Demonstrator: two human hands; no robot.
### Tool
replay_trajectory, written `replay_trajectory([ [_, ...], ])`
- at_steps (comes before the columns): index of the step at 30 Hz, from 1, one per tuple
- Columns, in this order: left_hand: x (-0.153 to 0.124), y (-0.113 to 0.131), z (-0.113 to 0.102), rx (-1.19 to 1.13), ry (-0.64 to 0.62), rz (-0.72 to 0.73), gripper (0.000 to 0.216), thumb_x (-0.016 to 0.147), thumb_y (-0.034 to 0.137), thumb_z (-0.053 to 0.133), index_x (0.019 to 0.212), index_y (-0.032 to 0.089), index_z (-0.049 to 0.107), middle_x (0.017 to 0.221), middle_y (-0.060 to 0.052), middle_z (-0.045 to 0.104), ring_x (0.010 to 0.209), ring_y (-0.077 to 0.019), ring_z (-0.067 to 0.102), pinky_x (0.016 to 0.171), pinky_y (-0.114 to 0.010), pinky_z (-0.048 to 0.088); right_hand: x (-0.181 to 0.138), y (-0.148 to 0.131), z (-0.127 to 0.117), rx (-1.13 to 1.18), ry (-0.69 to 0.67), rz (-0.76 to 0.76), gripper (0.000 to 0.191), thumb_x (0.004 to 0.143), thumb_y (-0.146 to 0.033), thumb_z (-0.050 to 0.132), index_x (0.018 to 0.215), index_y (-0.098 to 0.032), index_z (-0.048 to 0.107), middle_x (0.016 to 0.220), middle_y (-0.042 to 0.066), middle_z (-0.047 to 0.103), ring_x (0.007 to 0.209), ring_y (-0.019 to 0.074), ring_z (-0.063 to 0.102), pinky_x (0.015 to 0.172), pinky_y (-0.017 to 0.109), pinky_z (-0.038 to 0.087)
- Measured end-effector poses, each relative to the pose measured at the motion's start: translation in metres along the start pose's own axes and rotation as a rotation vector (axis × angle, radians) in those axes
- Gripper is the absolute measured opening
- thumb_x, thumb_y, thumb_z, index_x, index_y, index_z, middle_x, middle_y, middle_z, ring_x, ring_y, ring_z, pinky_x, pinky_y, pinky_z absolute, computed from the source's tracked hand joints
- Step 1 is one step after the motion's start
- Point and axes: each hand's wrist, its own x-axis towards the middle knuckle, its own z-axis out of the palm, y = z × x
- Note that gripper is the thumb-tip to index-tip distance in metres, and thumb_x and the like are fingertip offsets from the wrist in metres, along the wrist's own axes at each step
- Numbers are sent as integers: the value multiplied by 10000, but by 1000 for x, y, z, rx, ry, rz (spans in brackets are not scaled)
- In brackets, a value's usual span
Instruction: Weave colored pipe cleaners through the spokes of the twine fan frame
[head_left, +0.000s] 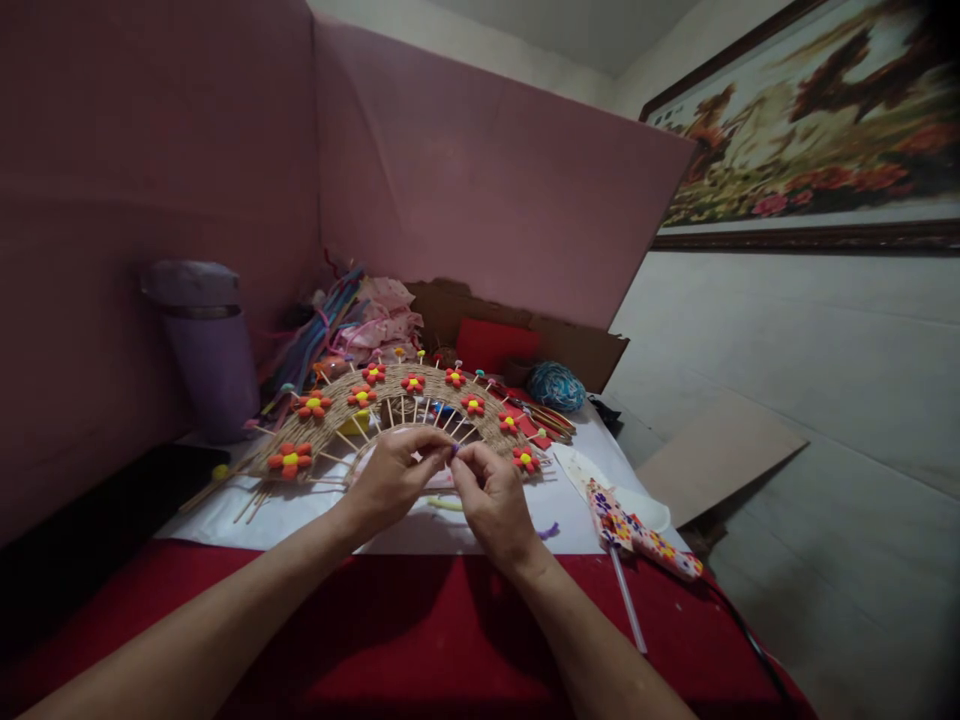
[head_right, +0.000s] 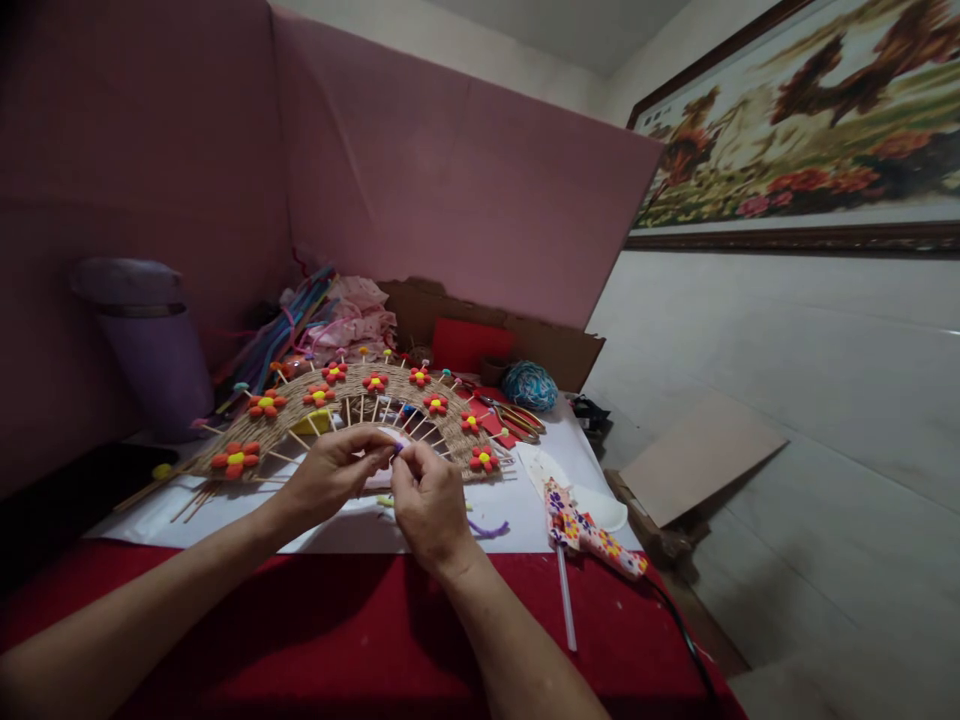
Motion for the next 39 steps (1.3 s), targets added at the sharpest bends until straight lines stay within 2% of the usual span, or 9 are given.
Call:
replay_trajectory([
  [5, 1, 2, 2, -313, -9, -248, 217, 770, 308, 577, 837, 119, 659, 752, -38, 629, 457, -64, 449, 382, -185, 349, -1, -3, 0, 59, -15, -2, 146, 840, -206, 437, 738, -168, 533, 656, -9, 545, 594, 121, 487, 572, 228, 362],
  [13, 2, 8, 1, -311, -36, -295, 213, 751, 321, 554, 747, 117, 615, 590, 15, 544, 392, -58, 406, 321, -170, 311, -3, -7, -1, -10, -9, -18, 144, 844, -229, 457, 733, -170, 527, 639, -9, 552, 575, 122, 505, 560, 226, 358],
  [15, 1, 8, 1, -254, -28, -265, 187, 755, 292, 533, 706, 125, 599, 546, 32, 510, 394, -62, 403, 341, -175, 316, -3, -7, -1, -36, -17, -33, 145, 838, -214, 456, 716, -172, 522, 620, -13, 545, 554, 119, 493, 542, 224, 347],
  [20, 2, 2, -3, 116, -29, -12, 146, 742, 146, 504, 647, 138, 615, 609, 4, 569, 584, -100, 492, 551, -212, 384, -2, -4, -1, -167, -37, -46, 135, 818, -156, 454, 700, -180, 516, 599, -10, 555, 563, 130, 515, 551, 226, 343],
  [25, 6, -2, -11, 150, -152, 16, 175, 781, 165, 476, 719, 154, 640, 687, -9, 600, 643, -111, 503, 603, -223, 391, -1, -1, -5, -282, 25, -96, 104, 841, -185, 465, 767, -185, 538, 738, 33, 613, 679, 163, 561, 628, 252, 363],
  [29, 8, 2, -17, 0, -245, -19, 161, 780, 191, 499, 670, 156, 611, 648, 13, 542, 609, -92, 459, 554, -197, 371, 1, -2, -8, -217, 37, -150, 95, 838, -192, 490, 762, -187, 546, 759, 37, 599, 703, 167, 539, 647, 264, 366],
  [32, 8, 5, -23, -208, -354, -156, 187, 766, 233, 524, 601, 150, 551, 558, 44, 444, 483, -59, 369, 430, -168, 298, 3, -2, -7, -19, 39, -114, 107, 831, -205, 515, 731, -185, 550, 705, 10, 569, 653, 142, 507, 612, 245, 374],
  [35, 7, 6, -26, -415, -449, -291, 154, 756, 273, 546, 660, 153, 558, 543, 58, 430, 413, -42, 326, 367, -161, 264, 3, -1, -5, 159, 28, -53, 124, 831, -235, 525, 723, -179, 549, 644, -16, 519, 587, 118, 458, 559, 227, 366],
  [39, 6, 5, -25, -544, -477, -342, 165, 735, 292, 581, 663, 145, 562, 535, 58, 425, 416, -41, 338, 364, -155, 276, 3, 1, -3, 226, 55, -24, 135, 823, -242, 537, 707, -173, 541, 625, -27, 491, 574, 106, 431, 542, 219, 355],
])
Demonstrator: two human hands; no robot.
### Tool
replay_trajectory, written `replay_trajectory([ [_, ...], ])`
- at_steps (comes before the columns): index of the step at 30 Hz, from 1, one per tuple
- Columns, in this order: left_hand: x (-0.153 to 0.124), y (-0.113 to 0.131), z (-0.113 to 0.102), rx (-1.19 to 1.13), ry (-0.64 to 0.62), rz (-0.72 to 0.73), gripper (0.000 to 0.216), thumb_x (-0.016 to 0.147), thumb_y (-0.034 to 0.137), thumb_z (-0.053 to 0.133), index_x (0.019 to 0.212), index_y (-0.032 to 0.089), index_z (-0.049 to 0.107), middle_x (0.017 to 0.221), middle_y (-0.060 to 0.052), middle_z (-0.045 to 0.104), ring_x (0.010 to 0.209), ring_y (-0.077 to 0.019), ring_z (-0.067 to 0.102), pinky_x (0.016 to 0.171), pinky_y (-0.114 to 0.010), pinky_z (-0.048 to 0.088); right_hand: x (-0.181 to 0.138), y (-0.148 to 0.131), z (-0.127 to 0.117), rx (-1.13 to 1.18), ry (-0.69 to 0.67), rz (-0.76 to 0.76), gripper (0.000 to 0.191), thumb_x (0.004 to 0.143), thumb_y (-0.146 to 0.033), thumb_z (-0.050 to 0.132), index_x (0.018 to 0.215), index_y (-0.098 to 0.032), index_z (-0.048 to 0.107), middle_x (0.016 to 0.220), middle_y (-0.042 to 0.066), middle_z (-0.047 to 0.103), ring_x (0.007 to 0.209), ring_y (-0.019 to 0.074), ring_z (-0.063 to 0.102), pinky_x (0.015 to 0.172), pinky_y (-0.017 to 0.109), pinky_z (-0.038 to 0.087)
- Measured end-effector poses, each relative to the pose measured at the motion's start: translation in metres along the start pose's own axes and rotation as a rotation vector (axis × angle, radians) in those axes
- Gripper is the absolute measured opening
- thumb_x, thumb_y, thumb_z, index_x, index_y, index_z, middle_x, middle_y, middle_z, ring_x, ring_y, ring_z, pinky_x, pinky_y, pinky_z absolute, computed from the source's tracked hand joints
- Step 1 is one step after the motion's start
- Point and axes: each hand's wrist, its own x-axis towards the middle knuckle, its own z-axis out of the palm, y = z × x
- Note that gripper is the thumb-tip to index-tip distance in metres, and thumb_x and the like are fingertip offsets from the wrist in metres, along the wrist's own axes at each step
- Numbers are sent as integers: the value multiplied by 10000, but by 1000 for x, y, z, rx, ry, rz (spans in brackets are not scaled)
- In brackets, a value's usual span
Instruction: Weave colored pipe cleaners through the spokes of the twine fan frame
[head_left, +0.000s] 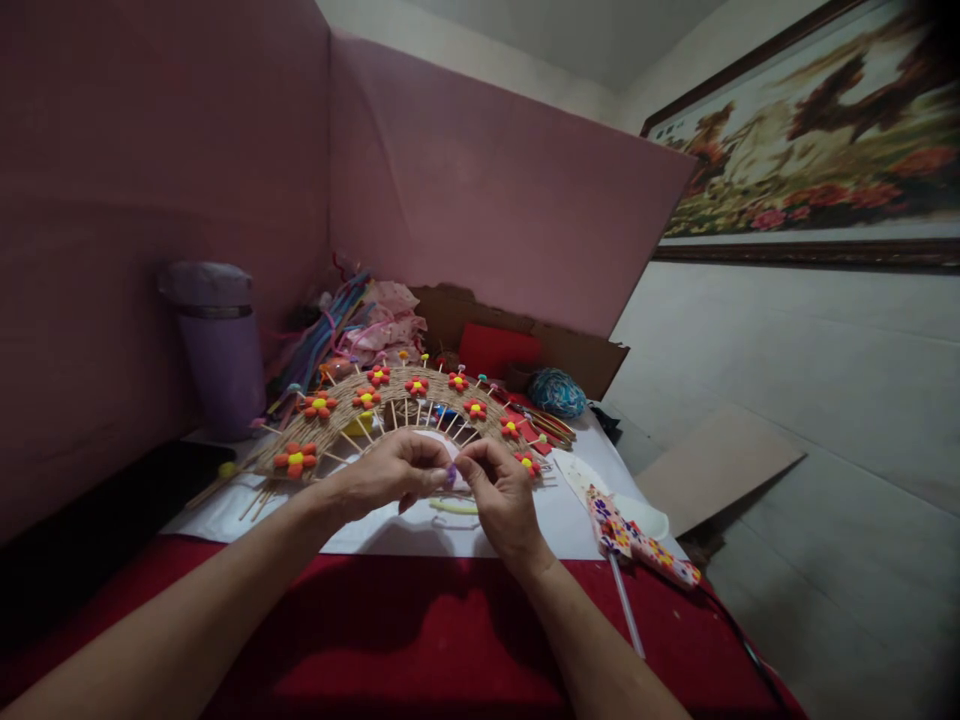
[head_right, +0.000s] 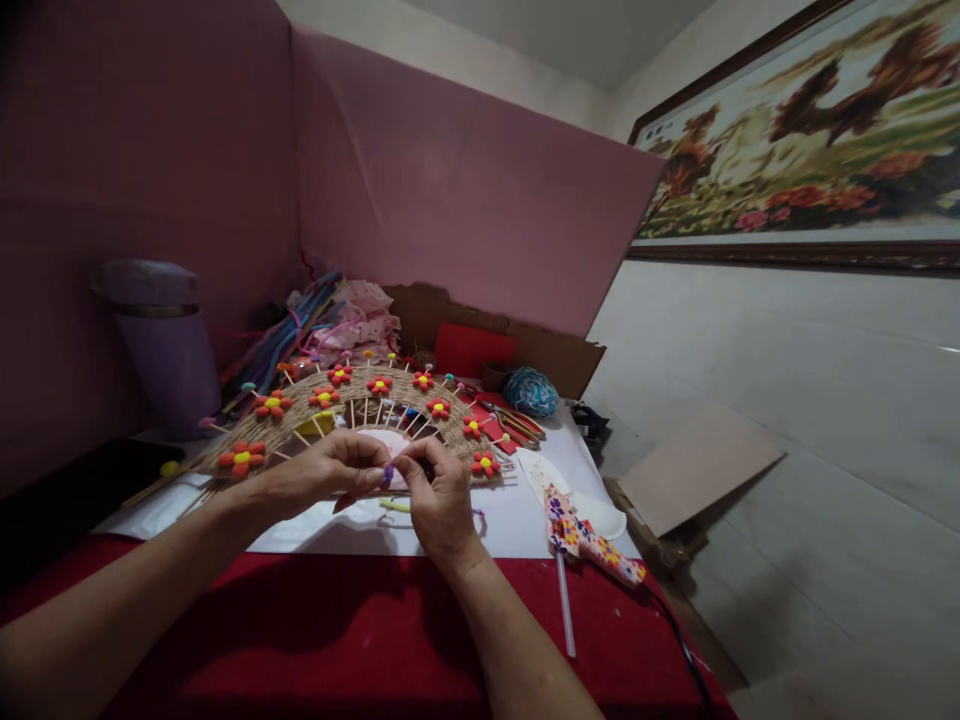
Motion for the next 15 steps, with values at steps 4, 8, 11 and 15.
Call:
replay_trajectory([
  [4, 1, -5, 3, 1, 96, 32, 200, 745, 338, 581, 689, 147, 555, 514, 69, 407, 395, -45, 325, 363, -168, 273, -1, 2, 2, -6, -2, 40, 173, 831, -269, 522, 693, -167, 539, 594, -34, 468, 543, 99, 414, 513, 215, 340],
  [8, 2, -6, 10, 267, 278, 118, 198, 798, 335, 515, 734, 154, 564, 615, 41, 455, 477, -75, 397, 421, -195, 322, -3, 5, 6, 6, -31, 70, 179, 833, -265, 500, 685, -168, 530, 580, -41, 442, 531, 95, 400, 493, 207, 327],
  [11, 2, -4, 16, 572, 387, 258, 201, 832, 269, 468, 684, 157, 545, 662, 16, 497, 612, -110, 450, 556, -229, 360, -5, 4, 7, -16, -60, 39, 148, 837, -226, 463, 733, -168, 550, 637, -27, 476, 589, 106, 429, 538, 208, 351],
  [15, 2, -6, 17, 847, 475, 321, 186, 829, 188, 450, 651, 168, 500, 649, 14, 498, 619, -121, 436, 584, -243, 332, -9, -3, 8, -97, -103, -15, 148, 832, -183, 439, 727, -171, 544, 633, -28, 471, 591, 107, 424, 551, 213, 343],
])
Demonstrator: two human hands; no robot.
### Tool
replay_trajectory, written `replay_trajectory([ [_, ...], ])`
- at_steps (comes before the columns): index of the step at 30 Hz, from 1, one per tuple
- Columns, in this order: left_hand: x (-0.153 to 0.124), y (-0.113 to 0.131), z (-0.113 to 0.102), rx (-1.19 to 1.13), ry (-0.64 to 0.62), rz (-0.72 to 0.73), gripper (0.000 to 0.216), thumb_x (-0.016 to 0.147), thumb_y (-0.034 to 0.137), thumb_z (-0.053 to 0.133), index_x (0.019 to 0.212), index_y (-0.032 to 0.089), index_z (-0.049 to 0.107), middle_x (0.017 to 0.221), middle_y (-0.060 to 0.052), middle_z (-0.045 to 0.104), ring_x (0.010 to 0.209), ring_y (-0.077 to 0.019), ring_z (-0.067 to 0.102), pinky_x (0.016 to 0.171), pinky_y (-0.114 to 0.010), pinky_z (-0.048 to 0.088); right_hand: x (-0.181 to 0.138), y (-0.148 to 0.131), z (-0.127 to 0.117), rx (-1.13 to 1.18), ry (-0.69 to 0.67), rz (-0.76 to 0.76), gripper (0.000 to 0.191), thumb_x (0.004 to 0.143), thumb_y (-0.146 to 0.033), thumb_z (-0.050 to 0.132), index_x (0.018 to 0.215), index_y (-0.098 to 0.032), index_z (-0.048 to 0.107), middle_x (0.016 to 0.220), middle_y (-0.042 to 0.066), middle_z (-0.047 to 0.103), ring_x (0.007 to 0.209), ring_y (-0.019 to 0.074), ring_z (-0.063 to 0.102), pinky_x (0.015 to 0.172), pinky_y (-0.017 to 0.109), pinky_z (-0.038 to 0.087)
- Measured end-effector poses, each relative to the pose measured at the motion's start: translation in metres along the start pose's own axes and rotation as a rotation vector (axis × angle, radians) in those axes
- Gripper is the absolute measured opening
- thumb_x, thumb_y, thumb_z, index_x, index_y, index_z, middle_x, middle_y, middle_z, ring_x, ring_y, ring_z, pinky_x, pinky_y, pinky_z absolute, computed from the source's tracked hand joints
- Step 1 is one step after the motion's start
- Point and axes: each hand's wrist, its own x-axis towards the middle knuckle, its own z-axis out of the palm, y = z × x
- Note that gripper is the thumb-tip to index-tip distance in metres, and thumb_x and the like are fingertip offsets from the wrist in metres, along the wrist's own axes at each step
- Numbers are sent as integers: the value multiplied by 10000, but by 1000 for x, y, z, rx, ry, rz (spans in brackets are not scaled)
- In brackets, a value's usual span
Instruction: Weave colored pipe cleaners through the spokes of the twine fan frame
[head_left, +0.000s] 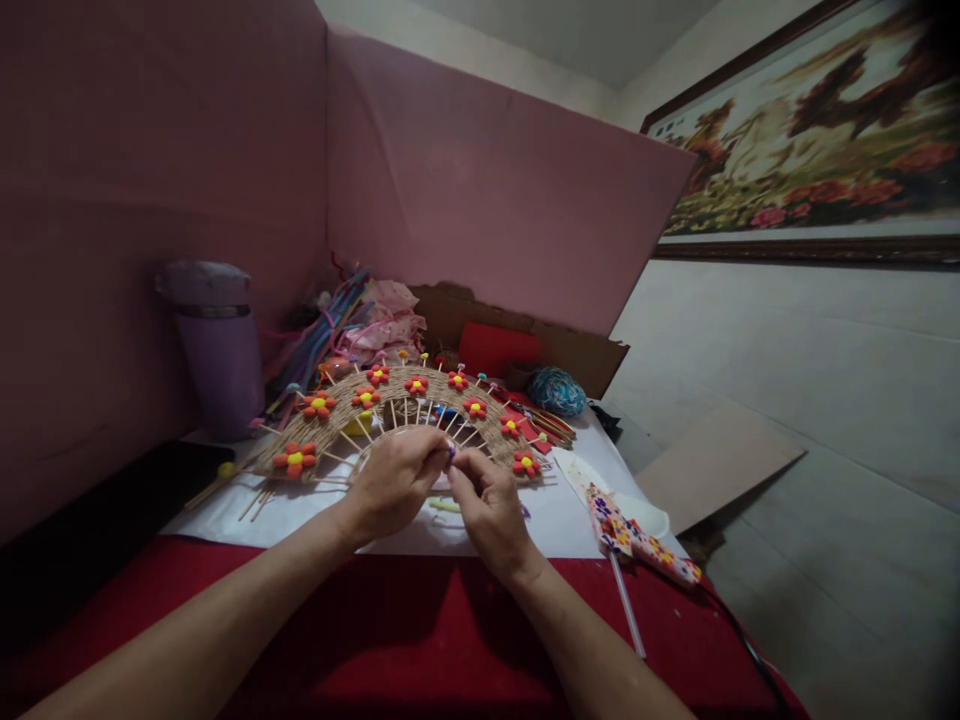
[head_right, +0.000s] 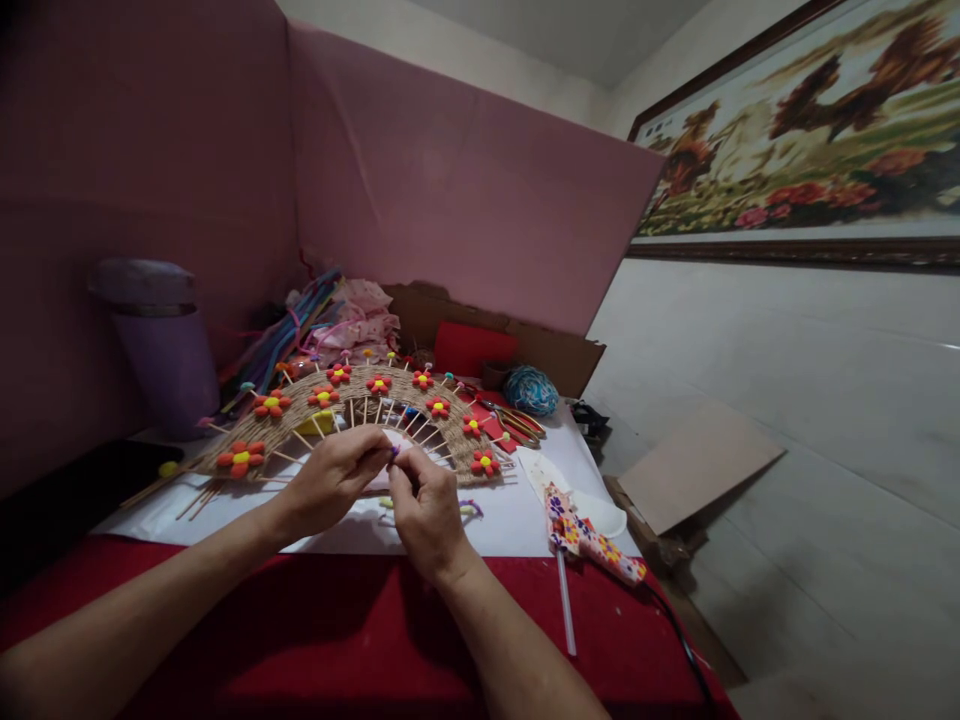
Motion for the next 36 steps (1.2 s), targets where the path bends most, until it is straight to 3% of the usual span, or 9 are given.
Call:
replay_trajectory([
  [3, -1, -4, 1, 31, 23, -3, 185, 822, 172, 452, 643, 170, 498, 639, 19, 492, 603, -117, 430, 565, -235, 320, -3, -5, 0, -64, -13, -34, 143, 825, -169, 444, 715, -176, 536, 611, -34, 452, 566, 105, 411, 530, 215, 325],
  [7, 2, -7, 0, -182, -3, -116, 185, 830, 239, 463, 672, 167, 528, 614, 31, 484, 578, -105, 431, 535, -215, 338, -3, -8, -3, -151, 54, -52, 131, 837, -179, 445, 746, -180, 539, 612, -27, 468, 550, 112, 423, 533, 224, 328],
  [14, 4, -3, -4, -799, -372, -291, 186, 767, 327, 554, 720, 147, 563, 659, 27, 434, 539, -84, 411, 433, -186, 378, 4, -4, -11, -151, 171, -30, 139, 856, -217, 460, 754, -183, 547, 664, -1, 544, 607, 132, 489, 570, 233, 358],
  [17, 2, -4, -3, -952, -348, -325, 181, 759, 326, 577, 749, 147, 555, 671, 27, 448, 510, -67, 410, 431, -178, 368, 5, -1, -9, -45, 141, 9, 154, 857, -240, 469, 731, -182, 537, 626, -19, 528, 573, 119, 476, 551, 223, 361],
  [21, 1, -5, -2, -811, -235, -296, 201, 796, 348, 541, 770, 150, 559, 668, 24, 463, 510, -67, 406, 426, -173, 327, 4, 3, -3, -10, 60, 9, 164, 860, -229, 446, 738, -179, 543, 654, -19, 515, 607, 119, 472, 568, 220, 366],
  [28, 2, -2, 1, -286, -33, -49, 188, 824, 260, 507, 678, 154, 557, 648, 12, 501, 620, -105, 435, 564, -219, 371, 2, 1, -4, -83, 29, -10, 150, 831, -151, 404, 789, -181, 545, 680, -9, 518, 626, 132, 475, 586, 225, 365],
  [36, 1, -8, 3, -369, 22, -95, 125, 786, 216, 551, 846, 154, 642, 712, -18, 615, 632, -113, 519, 564, -224, 416, 4, -4, -6, -178, 16, -31, 161, 808, -169, 443, 664, -185, 514, 573, -40, 438, 536, 108, 409, 524, 212, 323],
])
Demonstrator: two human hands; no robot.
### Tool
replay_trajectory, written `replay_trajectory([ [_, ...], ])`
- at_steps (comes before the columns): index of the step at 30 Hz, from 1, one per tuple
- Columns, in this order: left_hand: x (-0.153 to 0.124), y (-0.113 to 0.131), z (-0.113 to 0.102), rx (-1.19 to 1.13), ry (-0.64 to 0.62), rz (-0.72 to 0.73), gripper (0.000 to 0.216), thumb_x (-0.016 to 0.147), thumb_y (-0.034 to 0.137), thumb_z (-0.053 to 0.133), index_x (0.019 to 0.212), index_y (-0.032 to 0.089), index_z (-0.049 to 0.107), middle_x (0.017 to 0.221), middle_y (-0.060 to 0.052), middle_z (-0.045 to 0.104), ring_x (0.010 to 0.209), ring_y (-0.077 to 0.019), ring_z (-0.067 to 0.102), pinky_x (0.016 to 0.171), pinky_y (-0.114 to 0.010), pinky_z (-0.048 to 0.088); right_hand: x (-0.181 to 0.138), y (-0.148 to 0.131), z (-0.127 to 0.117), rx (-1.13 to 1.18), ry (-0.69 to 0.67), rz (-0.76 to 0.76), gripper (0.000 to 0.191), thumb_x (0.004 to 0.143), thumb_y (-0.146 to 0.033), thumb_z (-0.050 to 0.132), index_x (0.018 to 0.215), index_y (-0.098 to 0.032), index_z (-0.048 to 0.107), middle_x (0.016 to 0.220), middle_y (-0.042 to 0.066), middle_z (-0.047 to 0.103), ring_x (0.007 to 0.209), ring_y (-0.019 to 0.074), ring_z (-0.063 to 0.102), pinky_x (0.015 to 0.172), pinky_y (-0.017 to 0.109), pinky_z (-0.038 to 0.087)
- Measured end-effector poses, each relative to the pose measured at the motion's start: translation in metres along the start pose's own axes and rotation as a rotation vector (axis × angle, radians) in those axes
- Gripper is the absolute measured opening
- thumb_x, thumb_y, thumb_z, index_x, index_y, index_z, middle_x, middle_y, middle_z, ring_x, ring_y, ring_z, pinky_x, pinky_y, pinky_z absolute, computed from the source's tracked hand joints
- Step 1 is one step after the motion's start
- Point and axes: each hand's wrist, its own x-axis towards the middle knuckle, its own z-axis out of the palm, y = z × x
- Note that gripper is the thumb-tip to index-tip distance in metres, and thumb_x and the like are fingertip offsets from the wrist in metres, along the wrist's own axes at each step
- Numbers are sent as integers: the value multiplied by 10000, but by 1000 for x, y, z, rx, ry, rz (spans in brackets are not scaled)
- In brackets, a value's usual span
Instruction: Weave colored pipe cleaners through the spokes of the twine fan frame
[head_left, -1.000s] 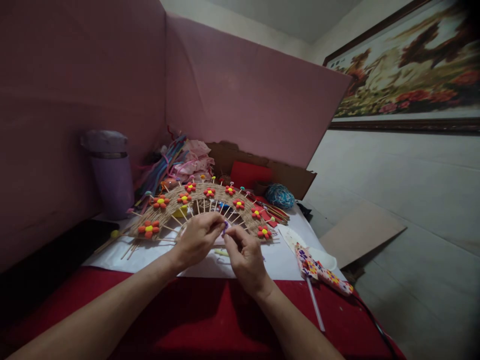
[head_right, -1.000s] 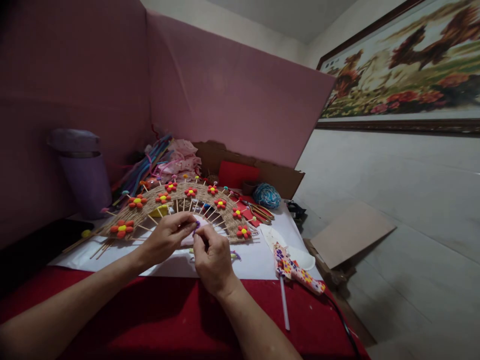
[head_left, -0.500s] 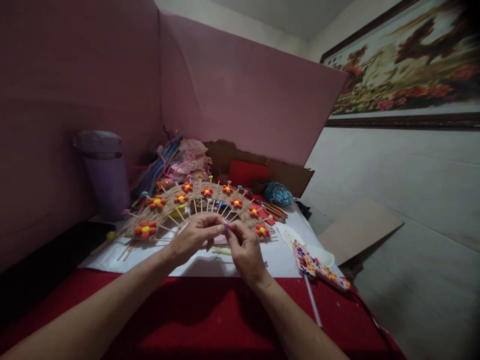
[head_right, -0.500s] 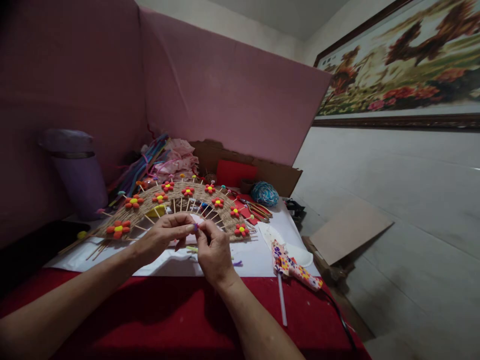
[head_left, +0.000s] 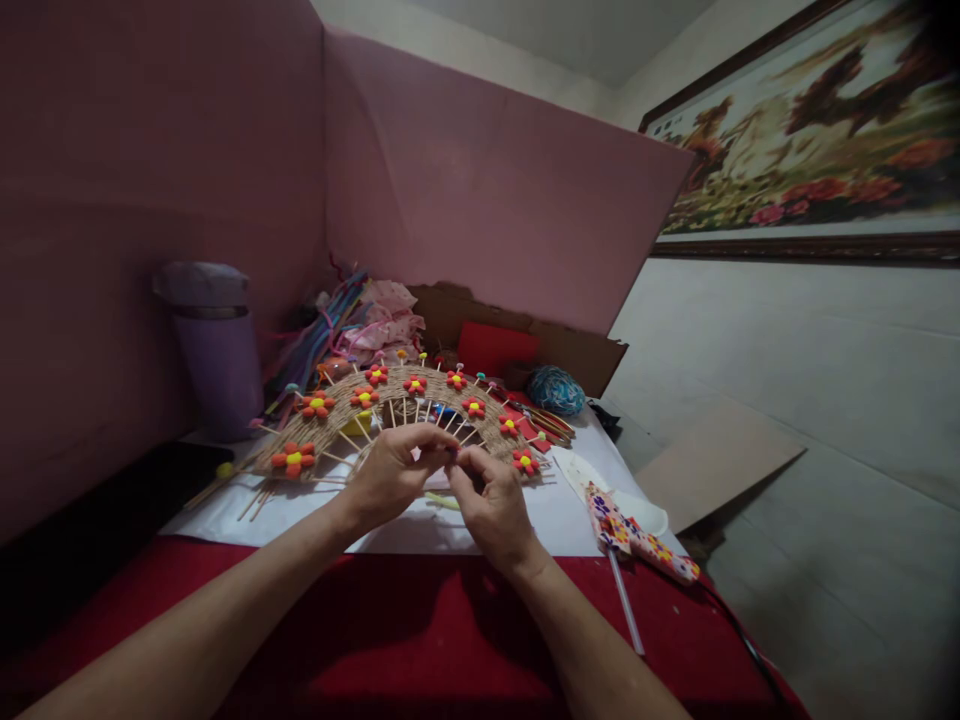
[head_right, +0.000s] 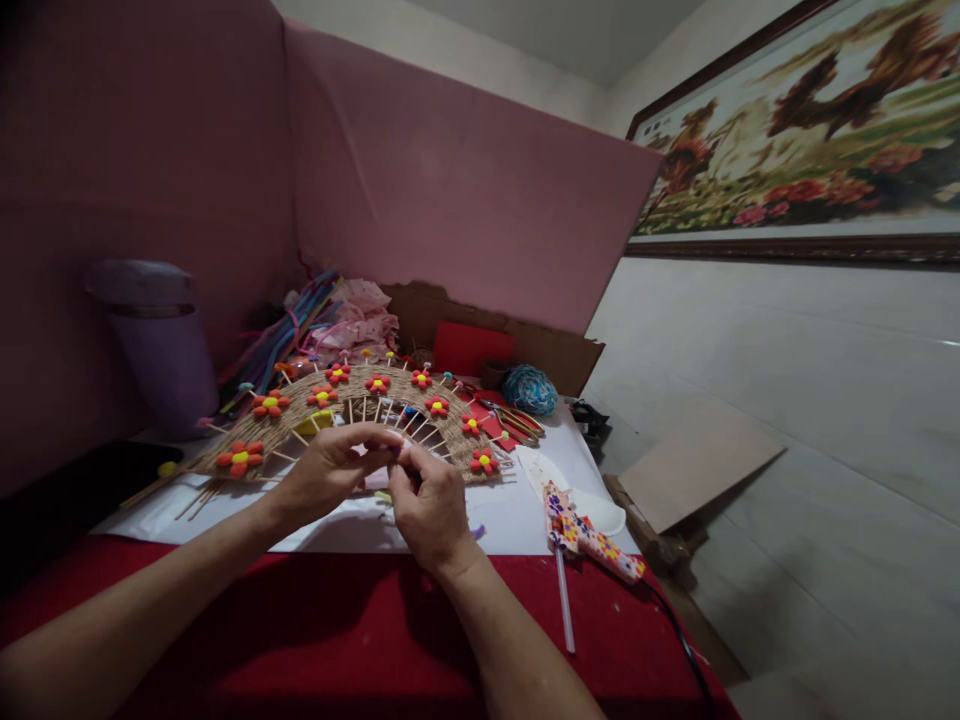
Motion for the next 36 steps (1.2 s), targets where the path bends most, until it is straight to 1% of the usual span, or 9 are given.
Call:
replay_trajectory([
  [3, 2, -1, -1, -92, -39, -58, 113, 763, 222, 586, 797, 143, 659, 761, -41, 648, 678, -127, 557, 593, -232, 453, 0, 3, 2, 1, 9, 16, 165, 811, -189, 462, 659, -178, 524, 563, -41, 435, 528, 103, 395, 524, 214, 321],
  [6, 3, -4, -3, -157, -69, -160, 169, 741, 289, 626, 814, 136, 637, 749, -30, 629, 619, -115, 560, 514, -209, 461, 0, 6, 2, 39, 24, 36, 143, 820, -208, 471, 722, -167, 567, 602, -28, 488, 550, 107, 427, 547, 219, 337],
  [9, 3, -6, -3, -238, -88, -216, 207, 717, 315, 652, 815, 139, 606, 746, -7, 593, 573, -102, 551, 456, -197, 468, -1, 6, 2, 85, 22, 44, 144, 824, -228, 486, 727, -162, 571, 603, -29, 489, 546, 103, 424, 540, 218, 333],
  [14, 1, -1, 1, -429, -55, -281, 242, 659, 320, 706, 710, 126, 570, 634, 30, 534, 476, -70, 495, 387, -184, 453, -1, 3, 3, 127, -39, 20, 149, 829, -191, 474, 740, -157, 589, 593, -35, 474, 540, 97, 394, 527, 216, 313],
  [17, 1, 2, 3, -503, -24, -330, 234, 638, 300, 719, 672, 118, 575, 592, 31, 537, 445, -67, 489, 359, -176, 437, -1, 2, 3, 114, -51, 23, 154, 830, -189, 476, 730, -157, 587, 573, -43, 454, 528, 94, 377, 517, 219, 298],
  [21, 2, 2, 2, -489, -11, -349, 195, 653, 277, 693, 670, 100, 612, 564, 19, 562, 405, -61, 480, 362, -185, 446, -1, 5, 4, 91, -33, 49, 189, 844, -227, 477, 689, -159, 562, 571, -40, 464, 530, 95, 394, 523, 222, 303],
  [25, 4, 2, 2, -524, -19, -357, 198, 659, 275, 683, 712, 94, 623, 524, 23, 562, 414, -72, 501, 406, -211, 487, 0, 9, 3, 82, 4, 85, 187, 855, -254, 471, 720, -163, 564, 594, -30, 506, 538, 102, 432, 526, 223, 319],
  [30, 5, 3, 3, -526, -55, -363, 199, 649, 245, 686, 759, 100, 606, 626, 8, 595, 471, -78, 549, 461, -223, 522, 0, 9, 1, 71, 38, 84, 149, 855, -236, 466, 775, -166, 571, 612, -26, 534, 549, 108, 464, 535, 225, 329],
  [36, 1, 1, 3, -355, -94, -268, 154, 702, 251, 629, 763, 121, 574, 689, 10, 553, 533, -102, 566, 435, -240, 537, 0, 6, 1, 32, 20, 71, 159, 838, -220, 473, 724, -164, 569, 574, -38, 490, 517, 102, 425, 518, 224, 316],
])
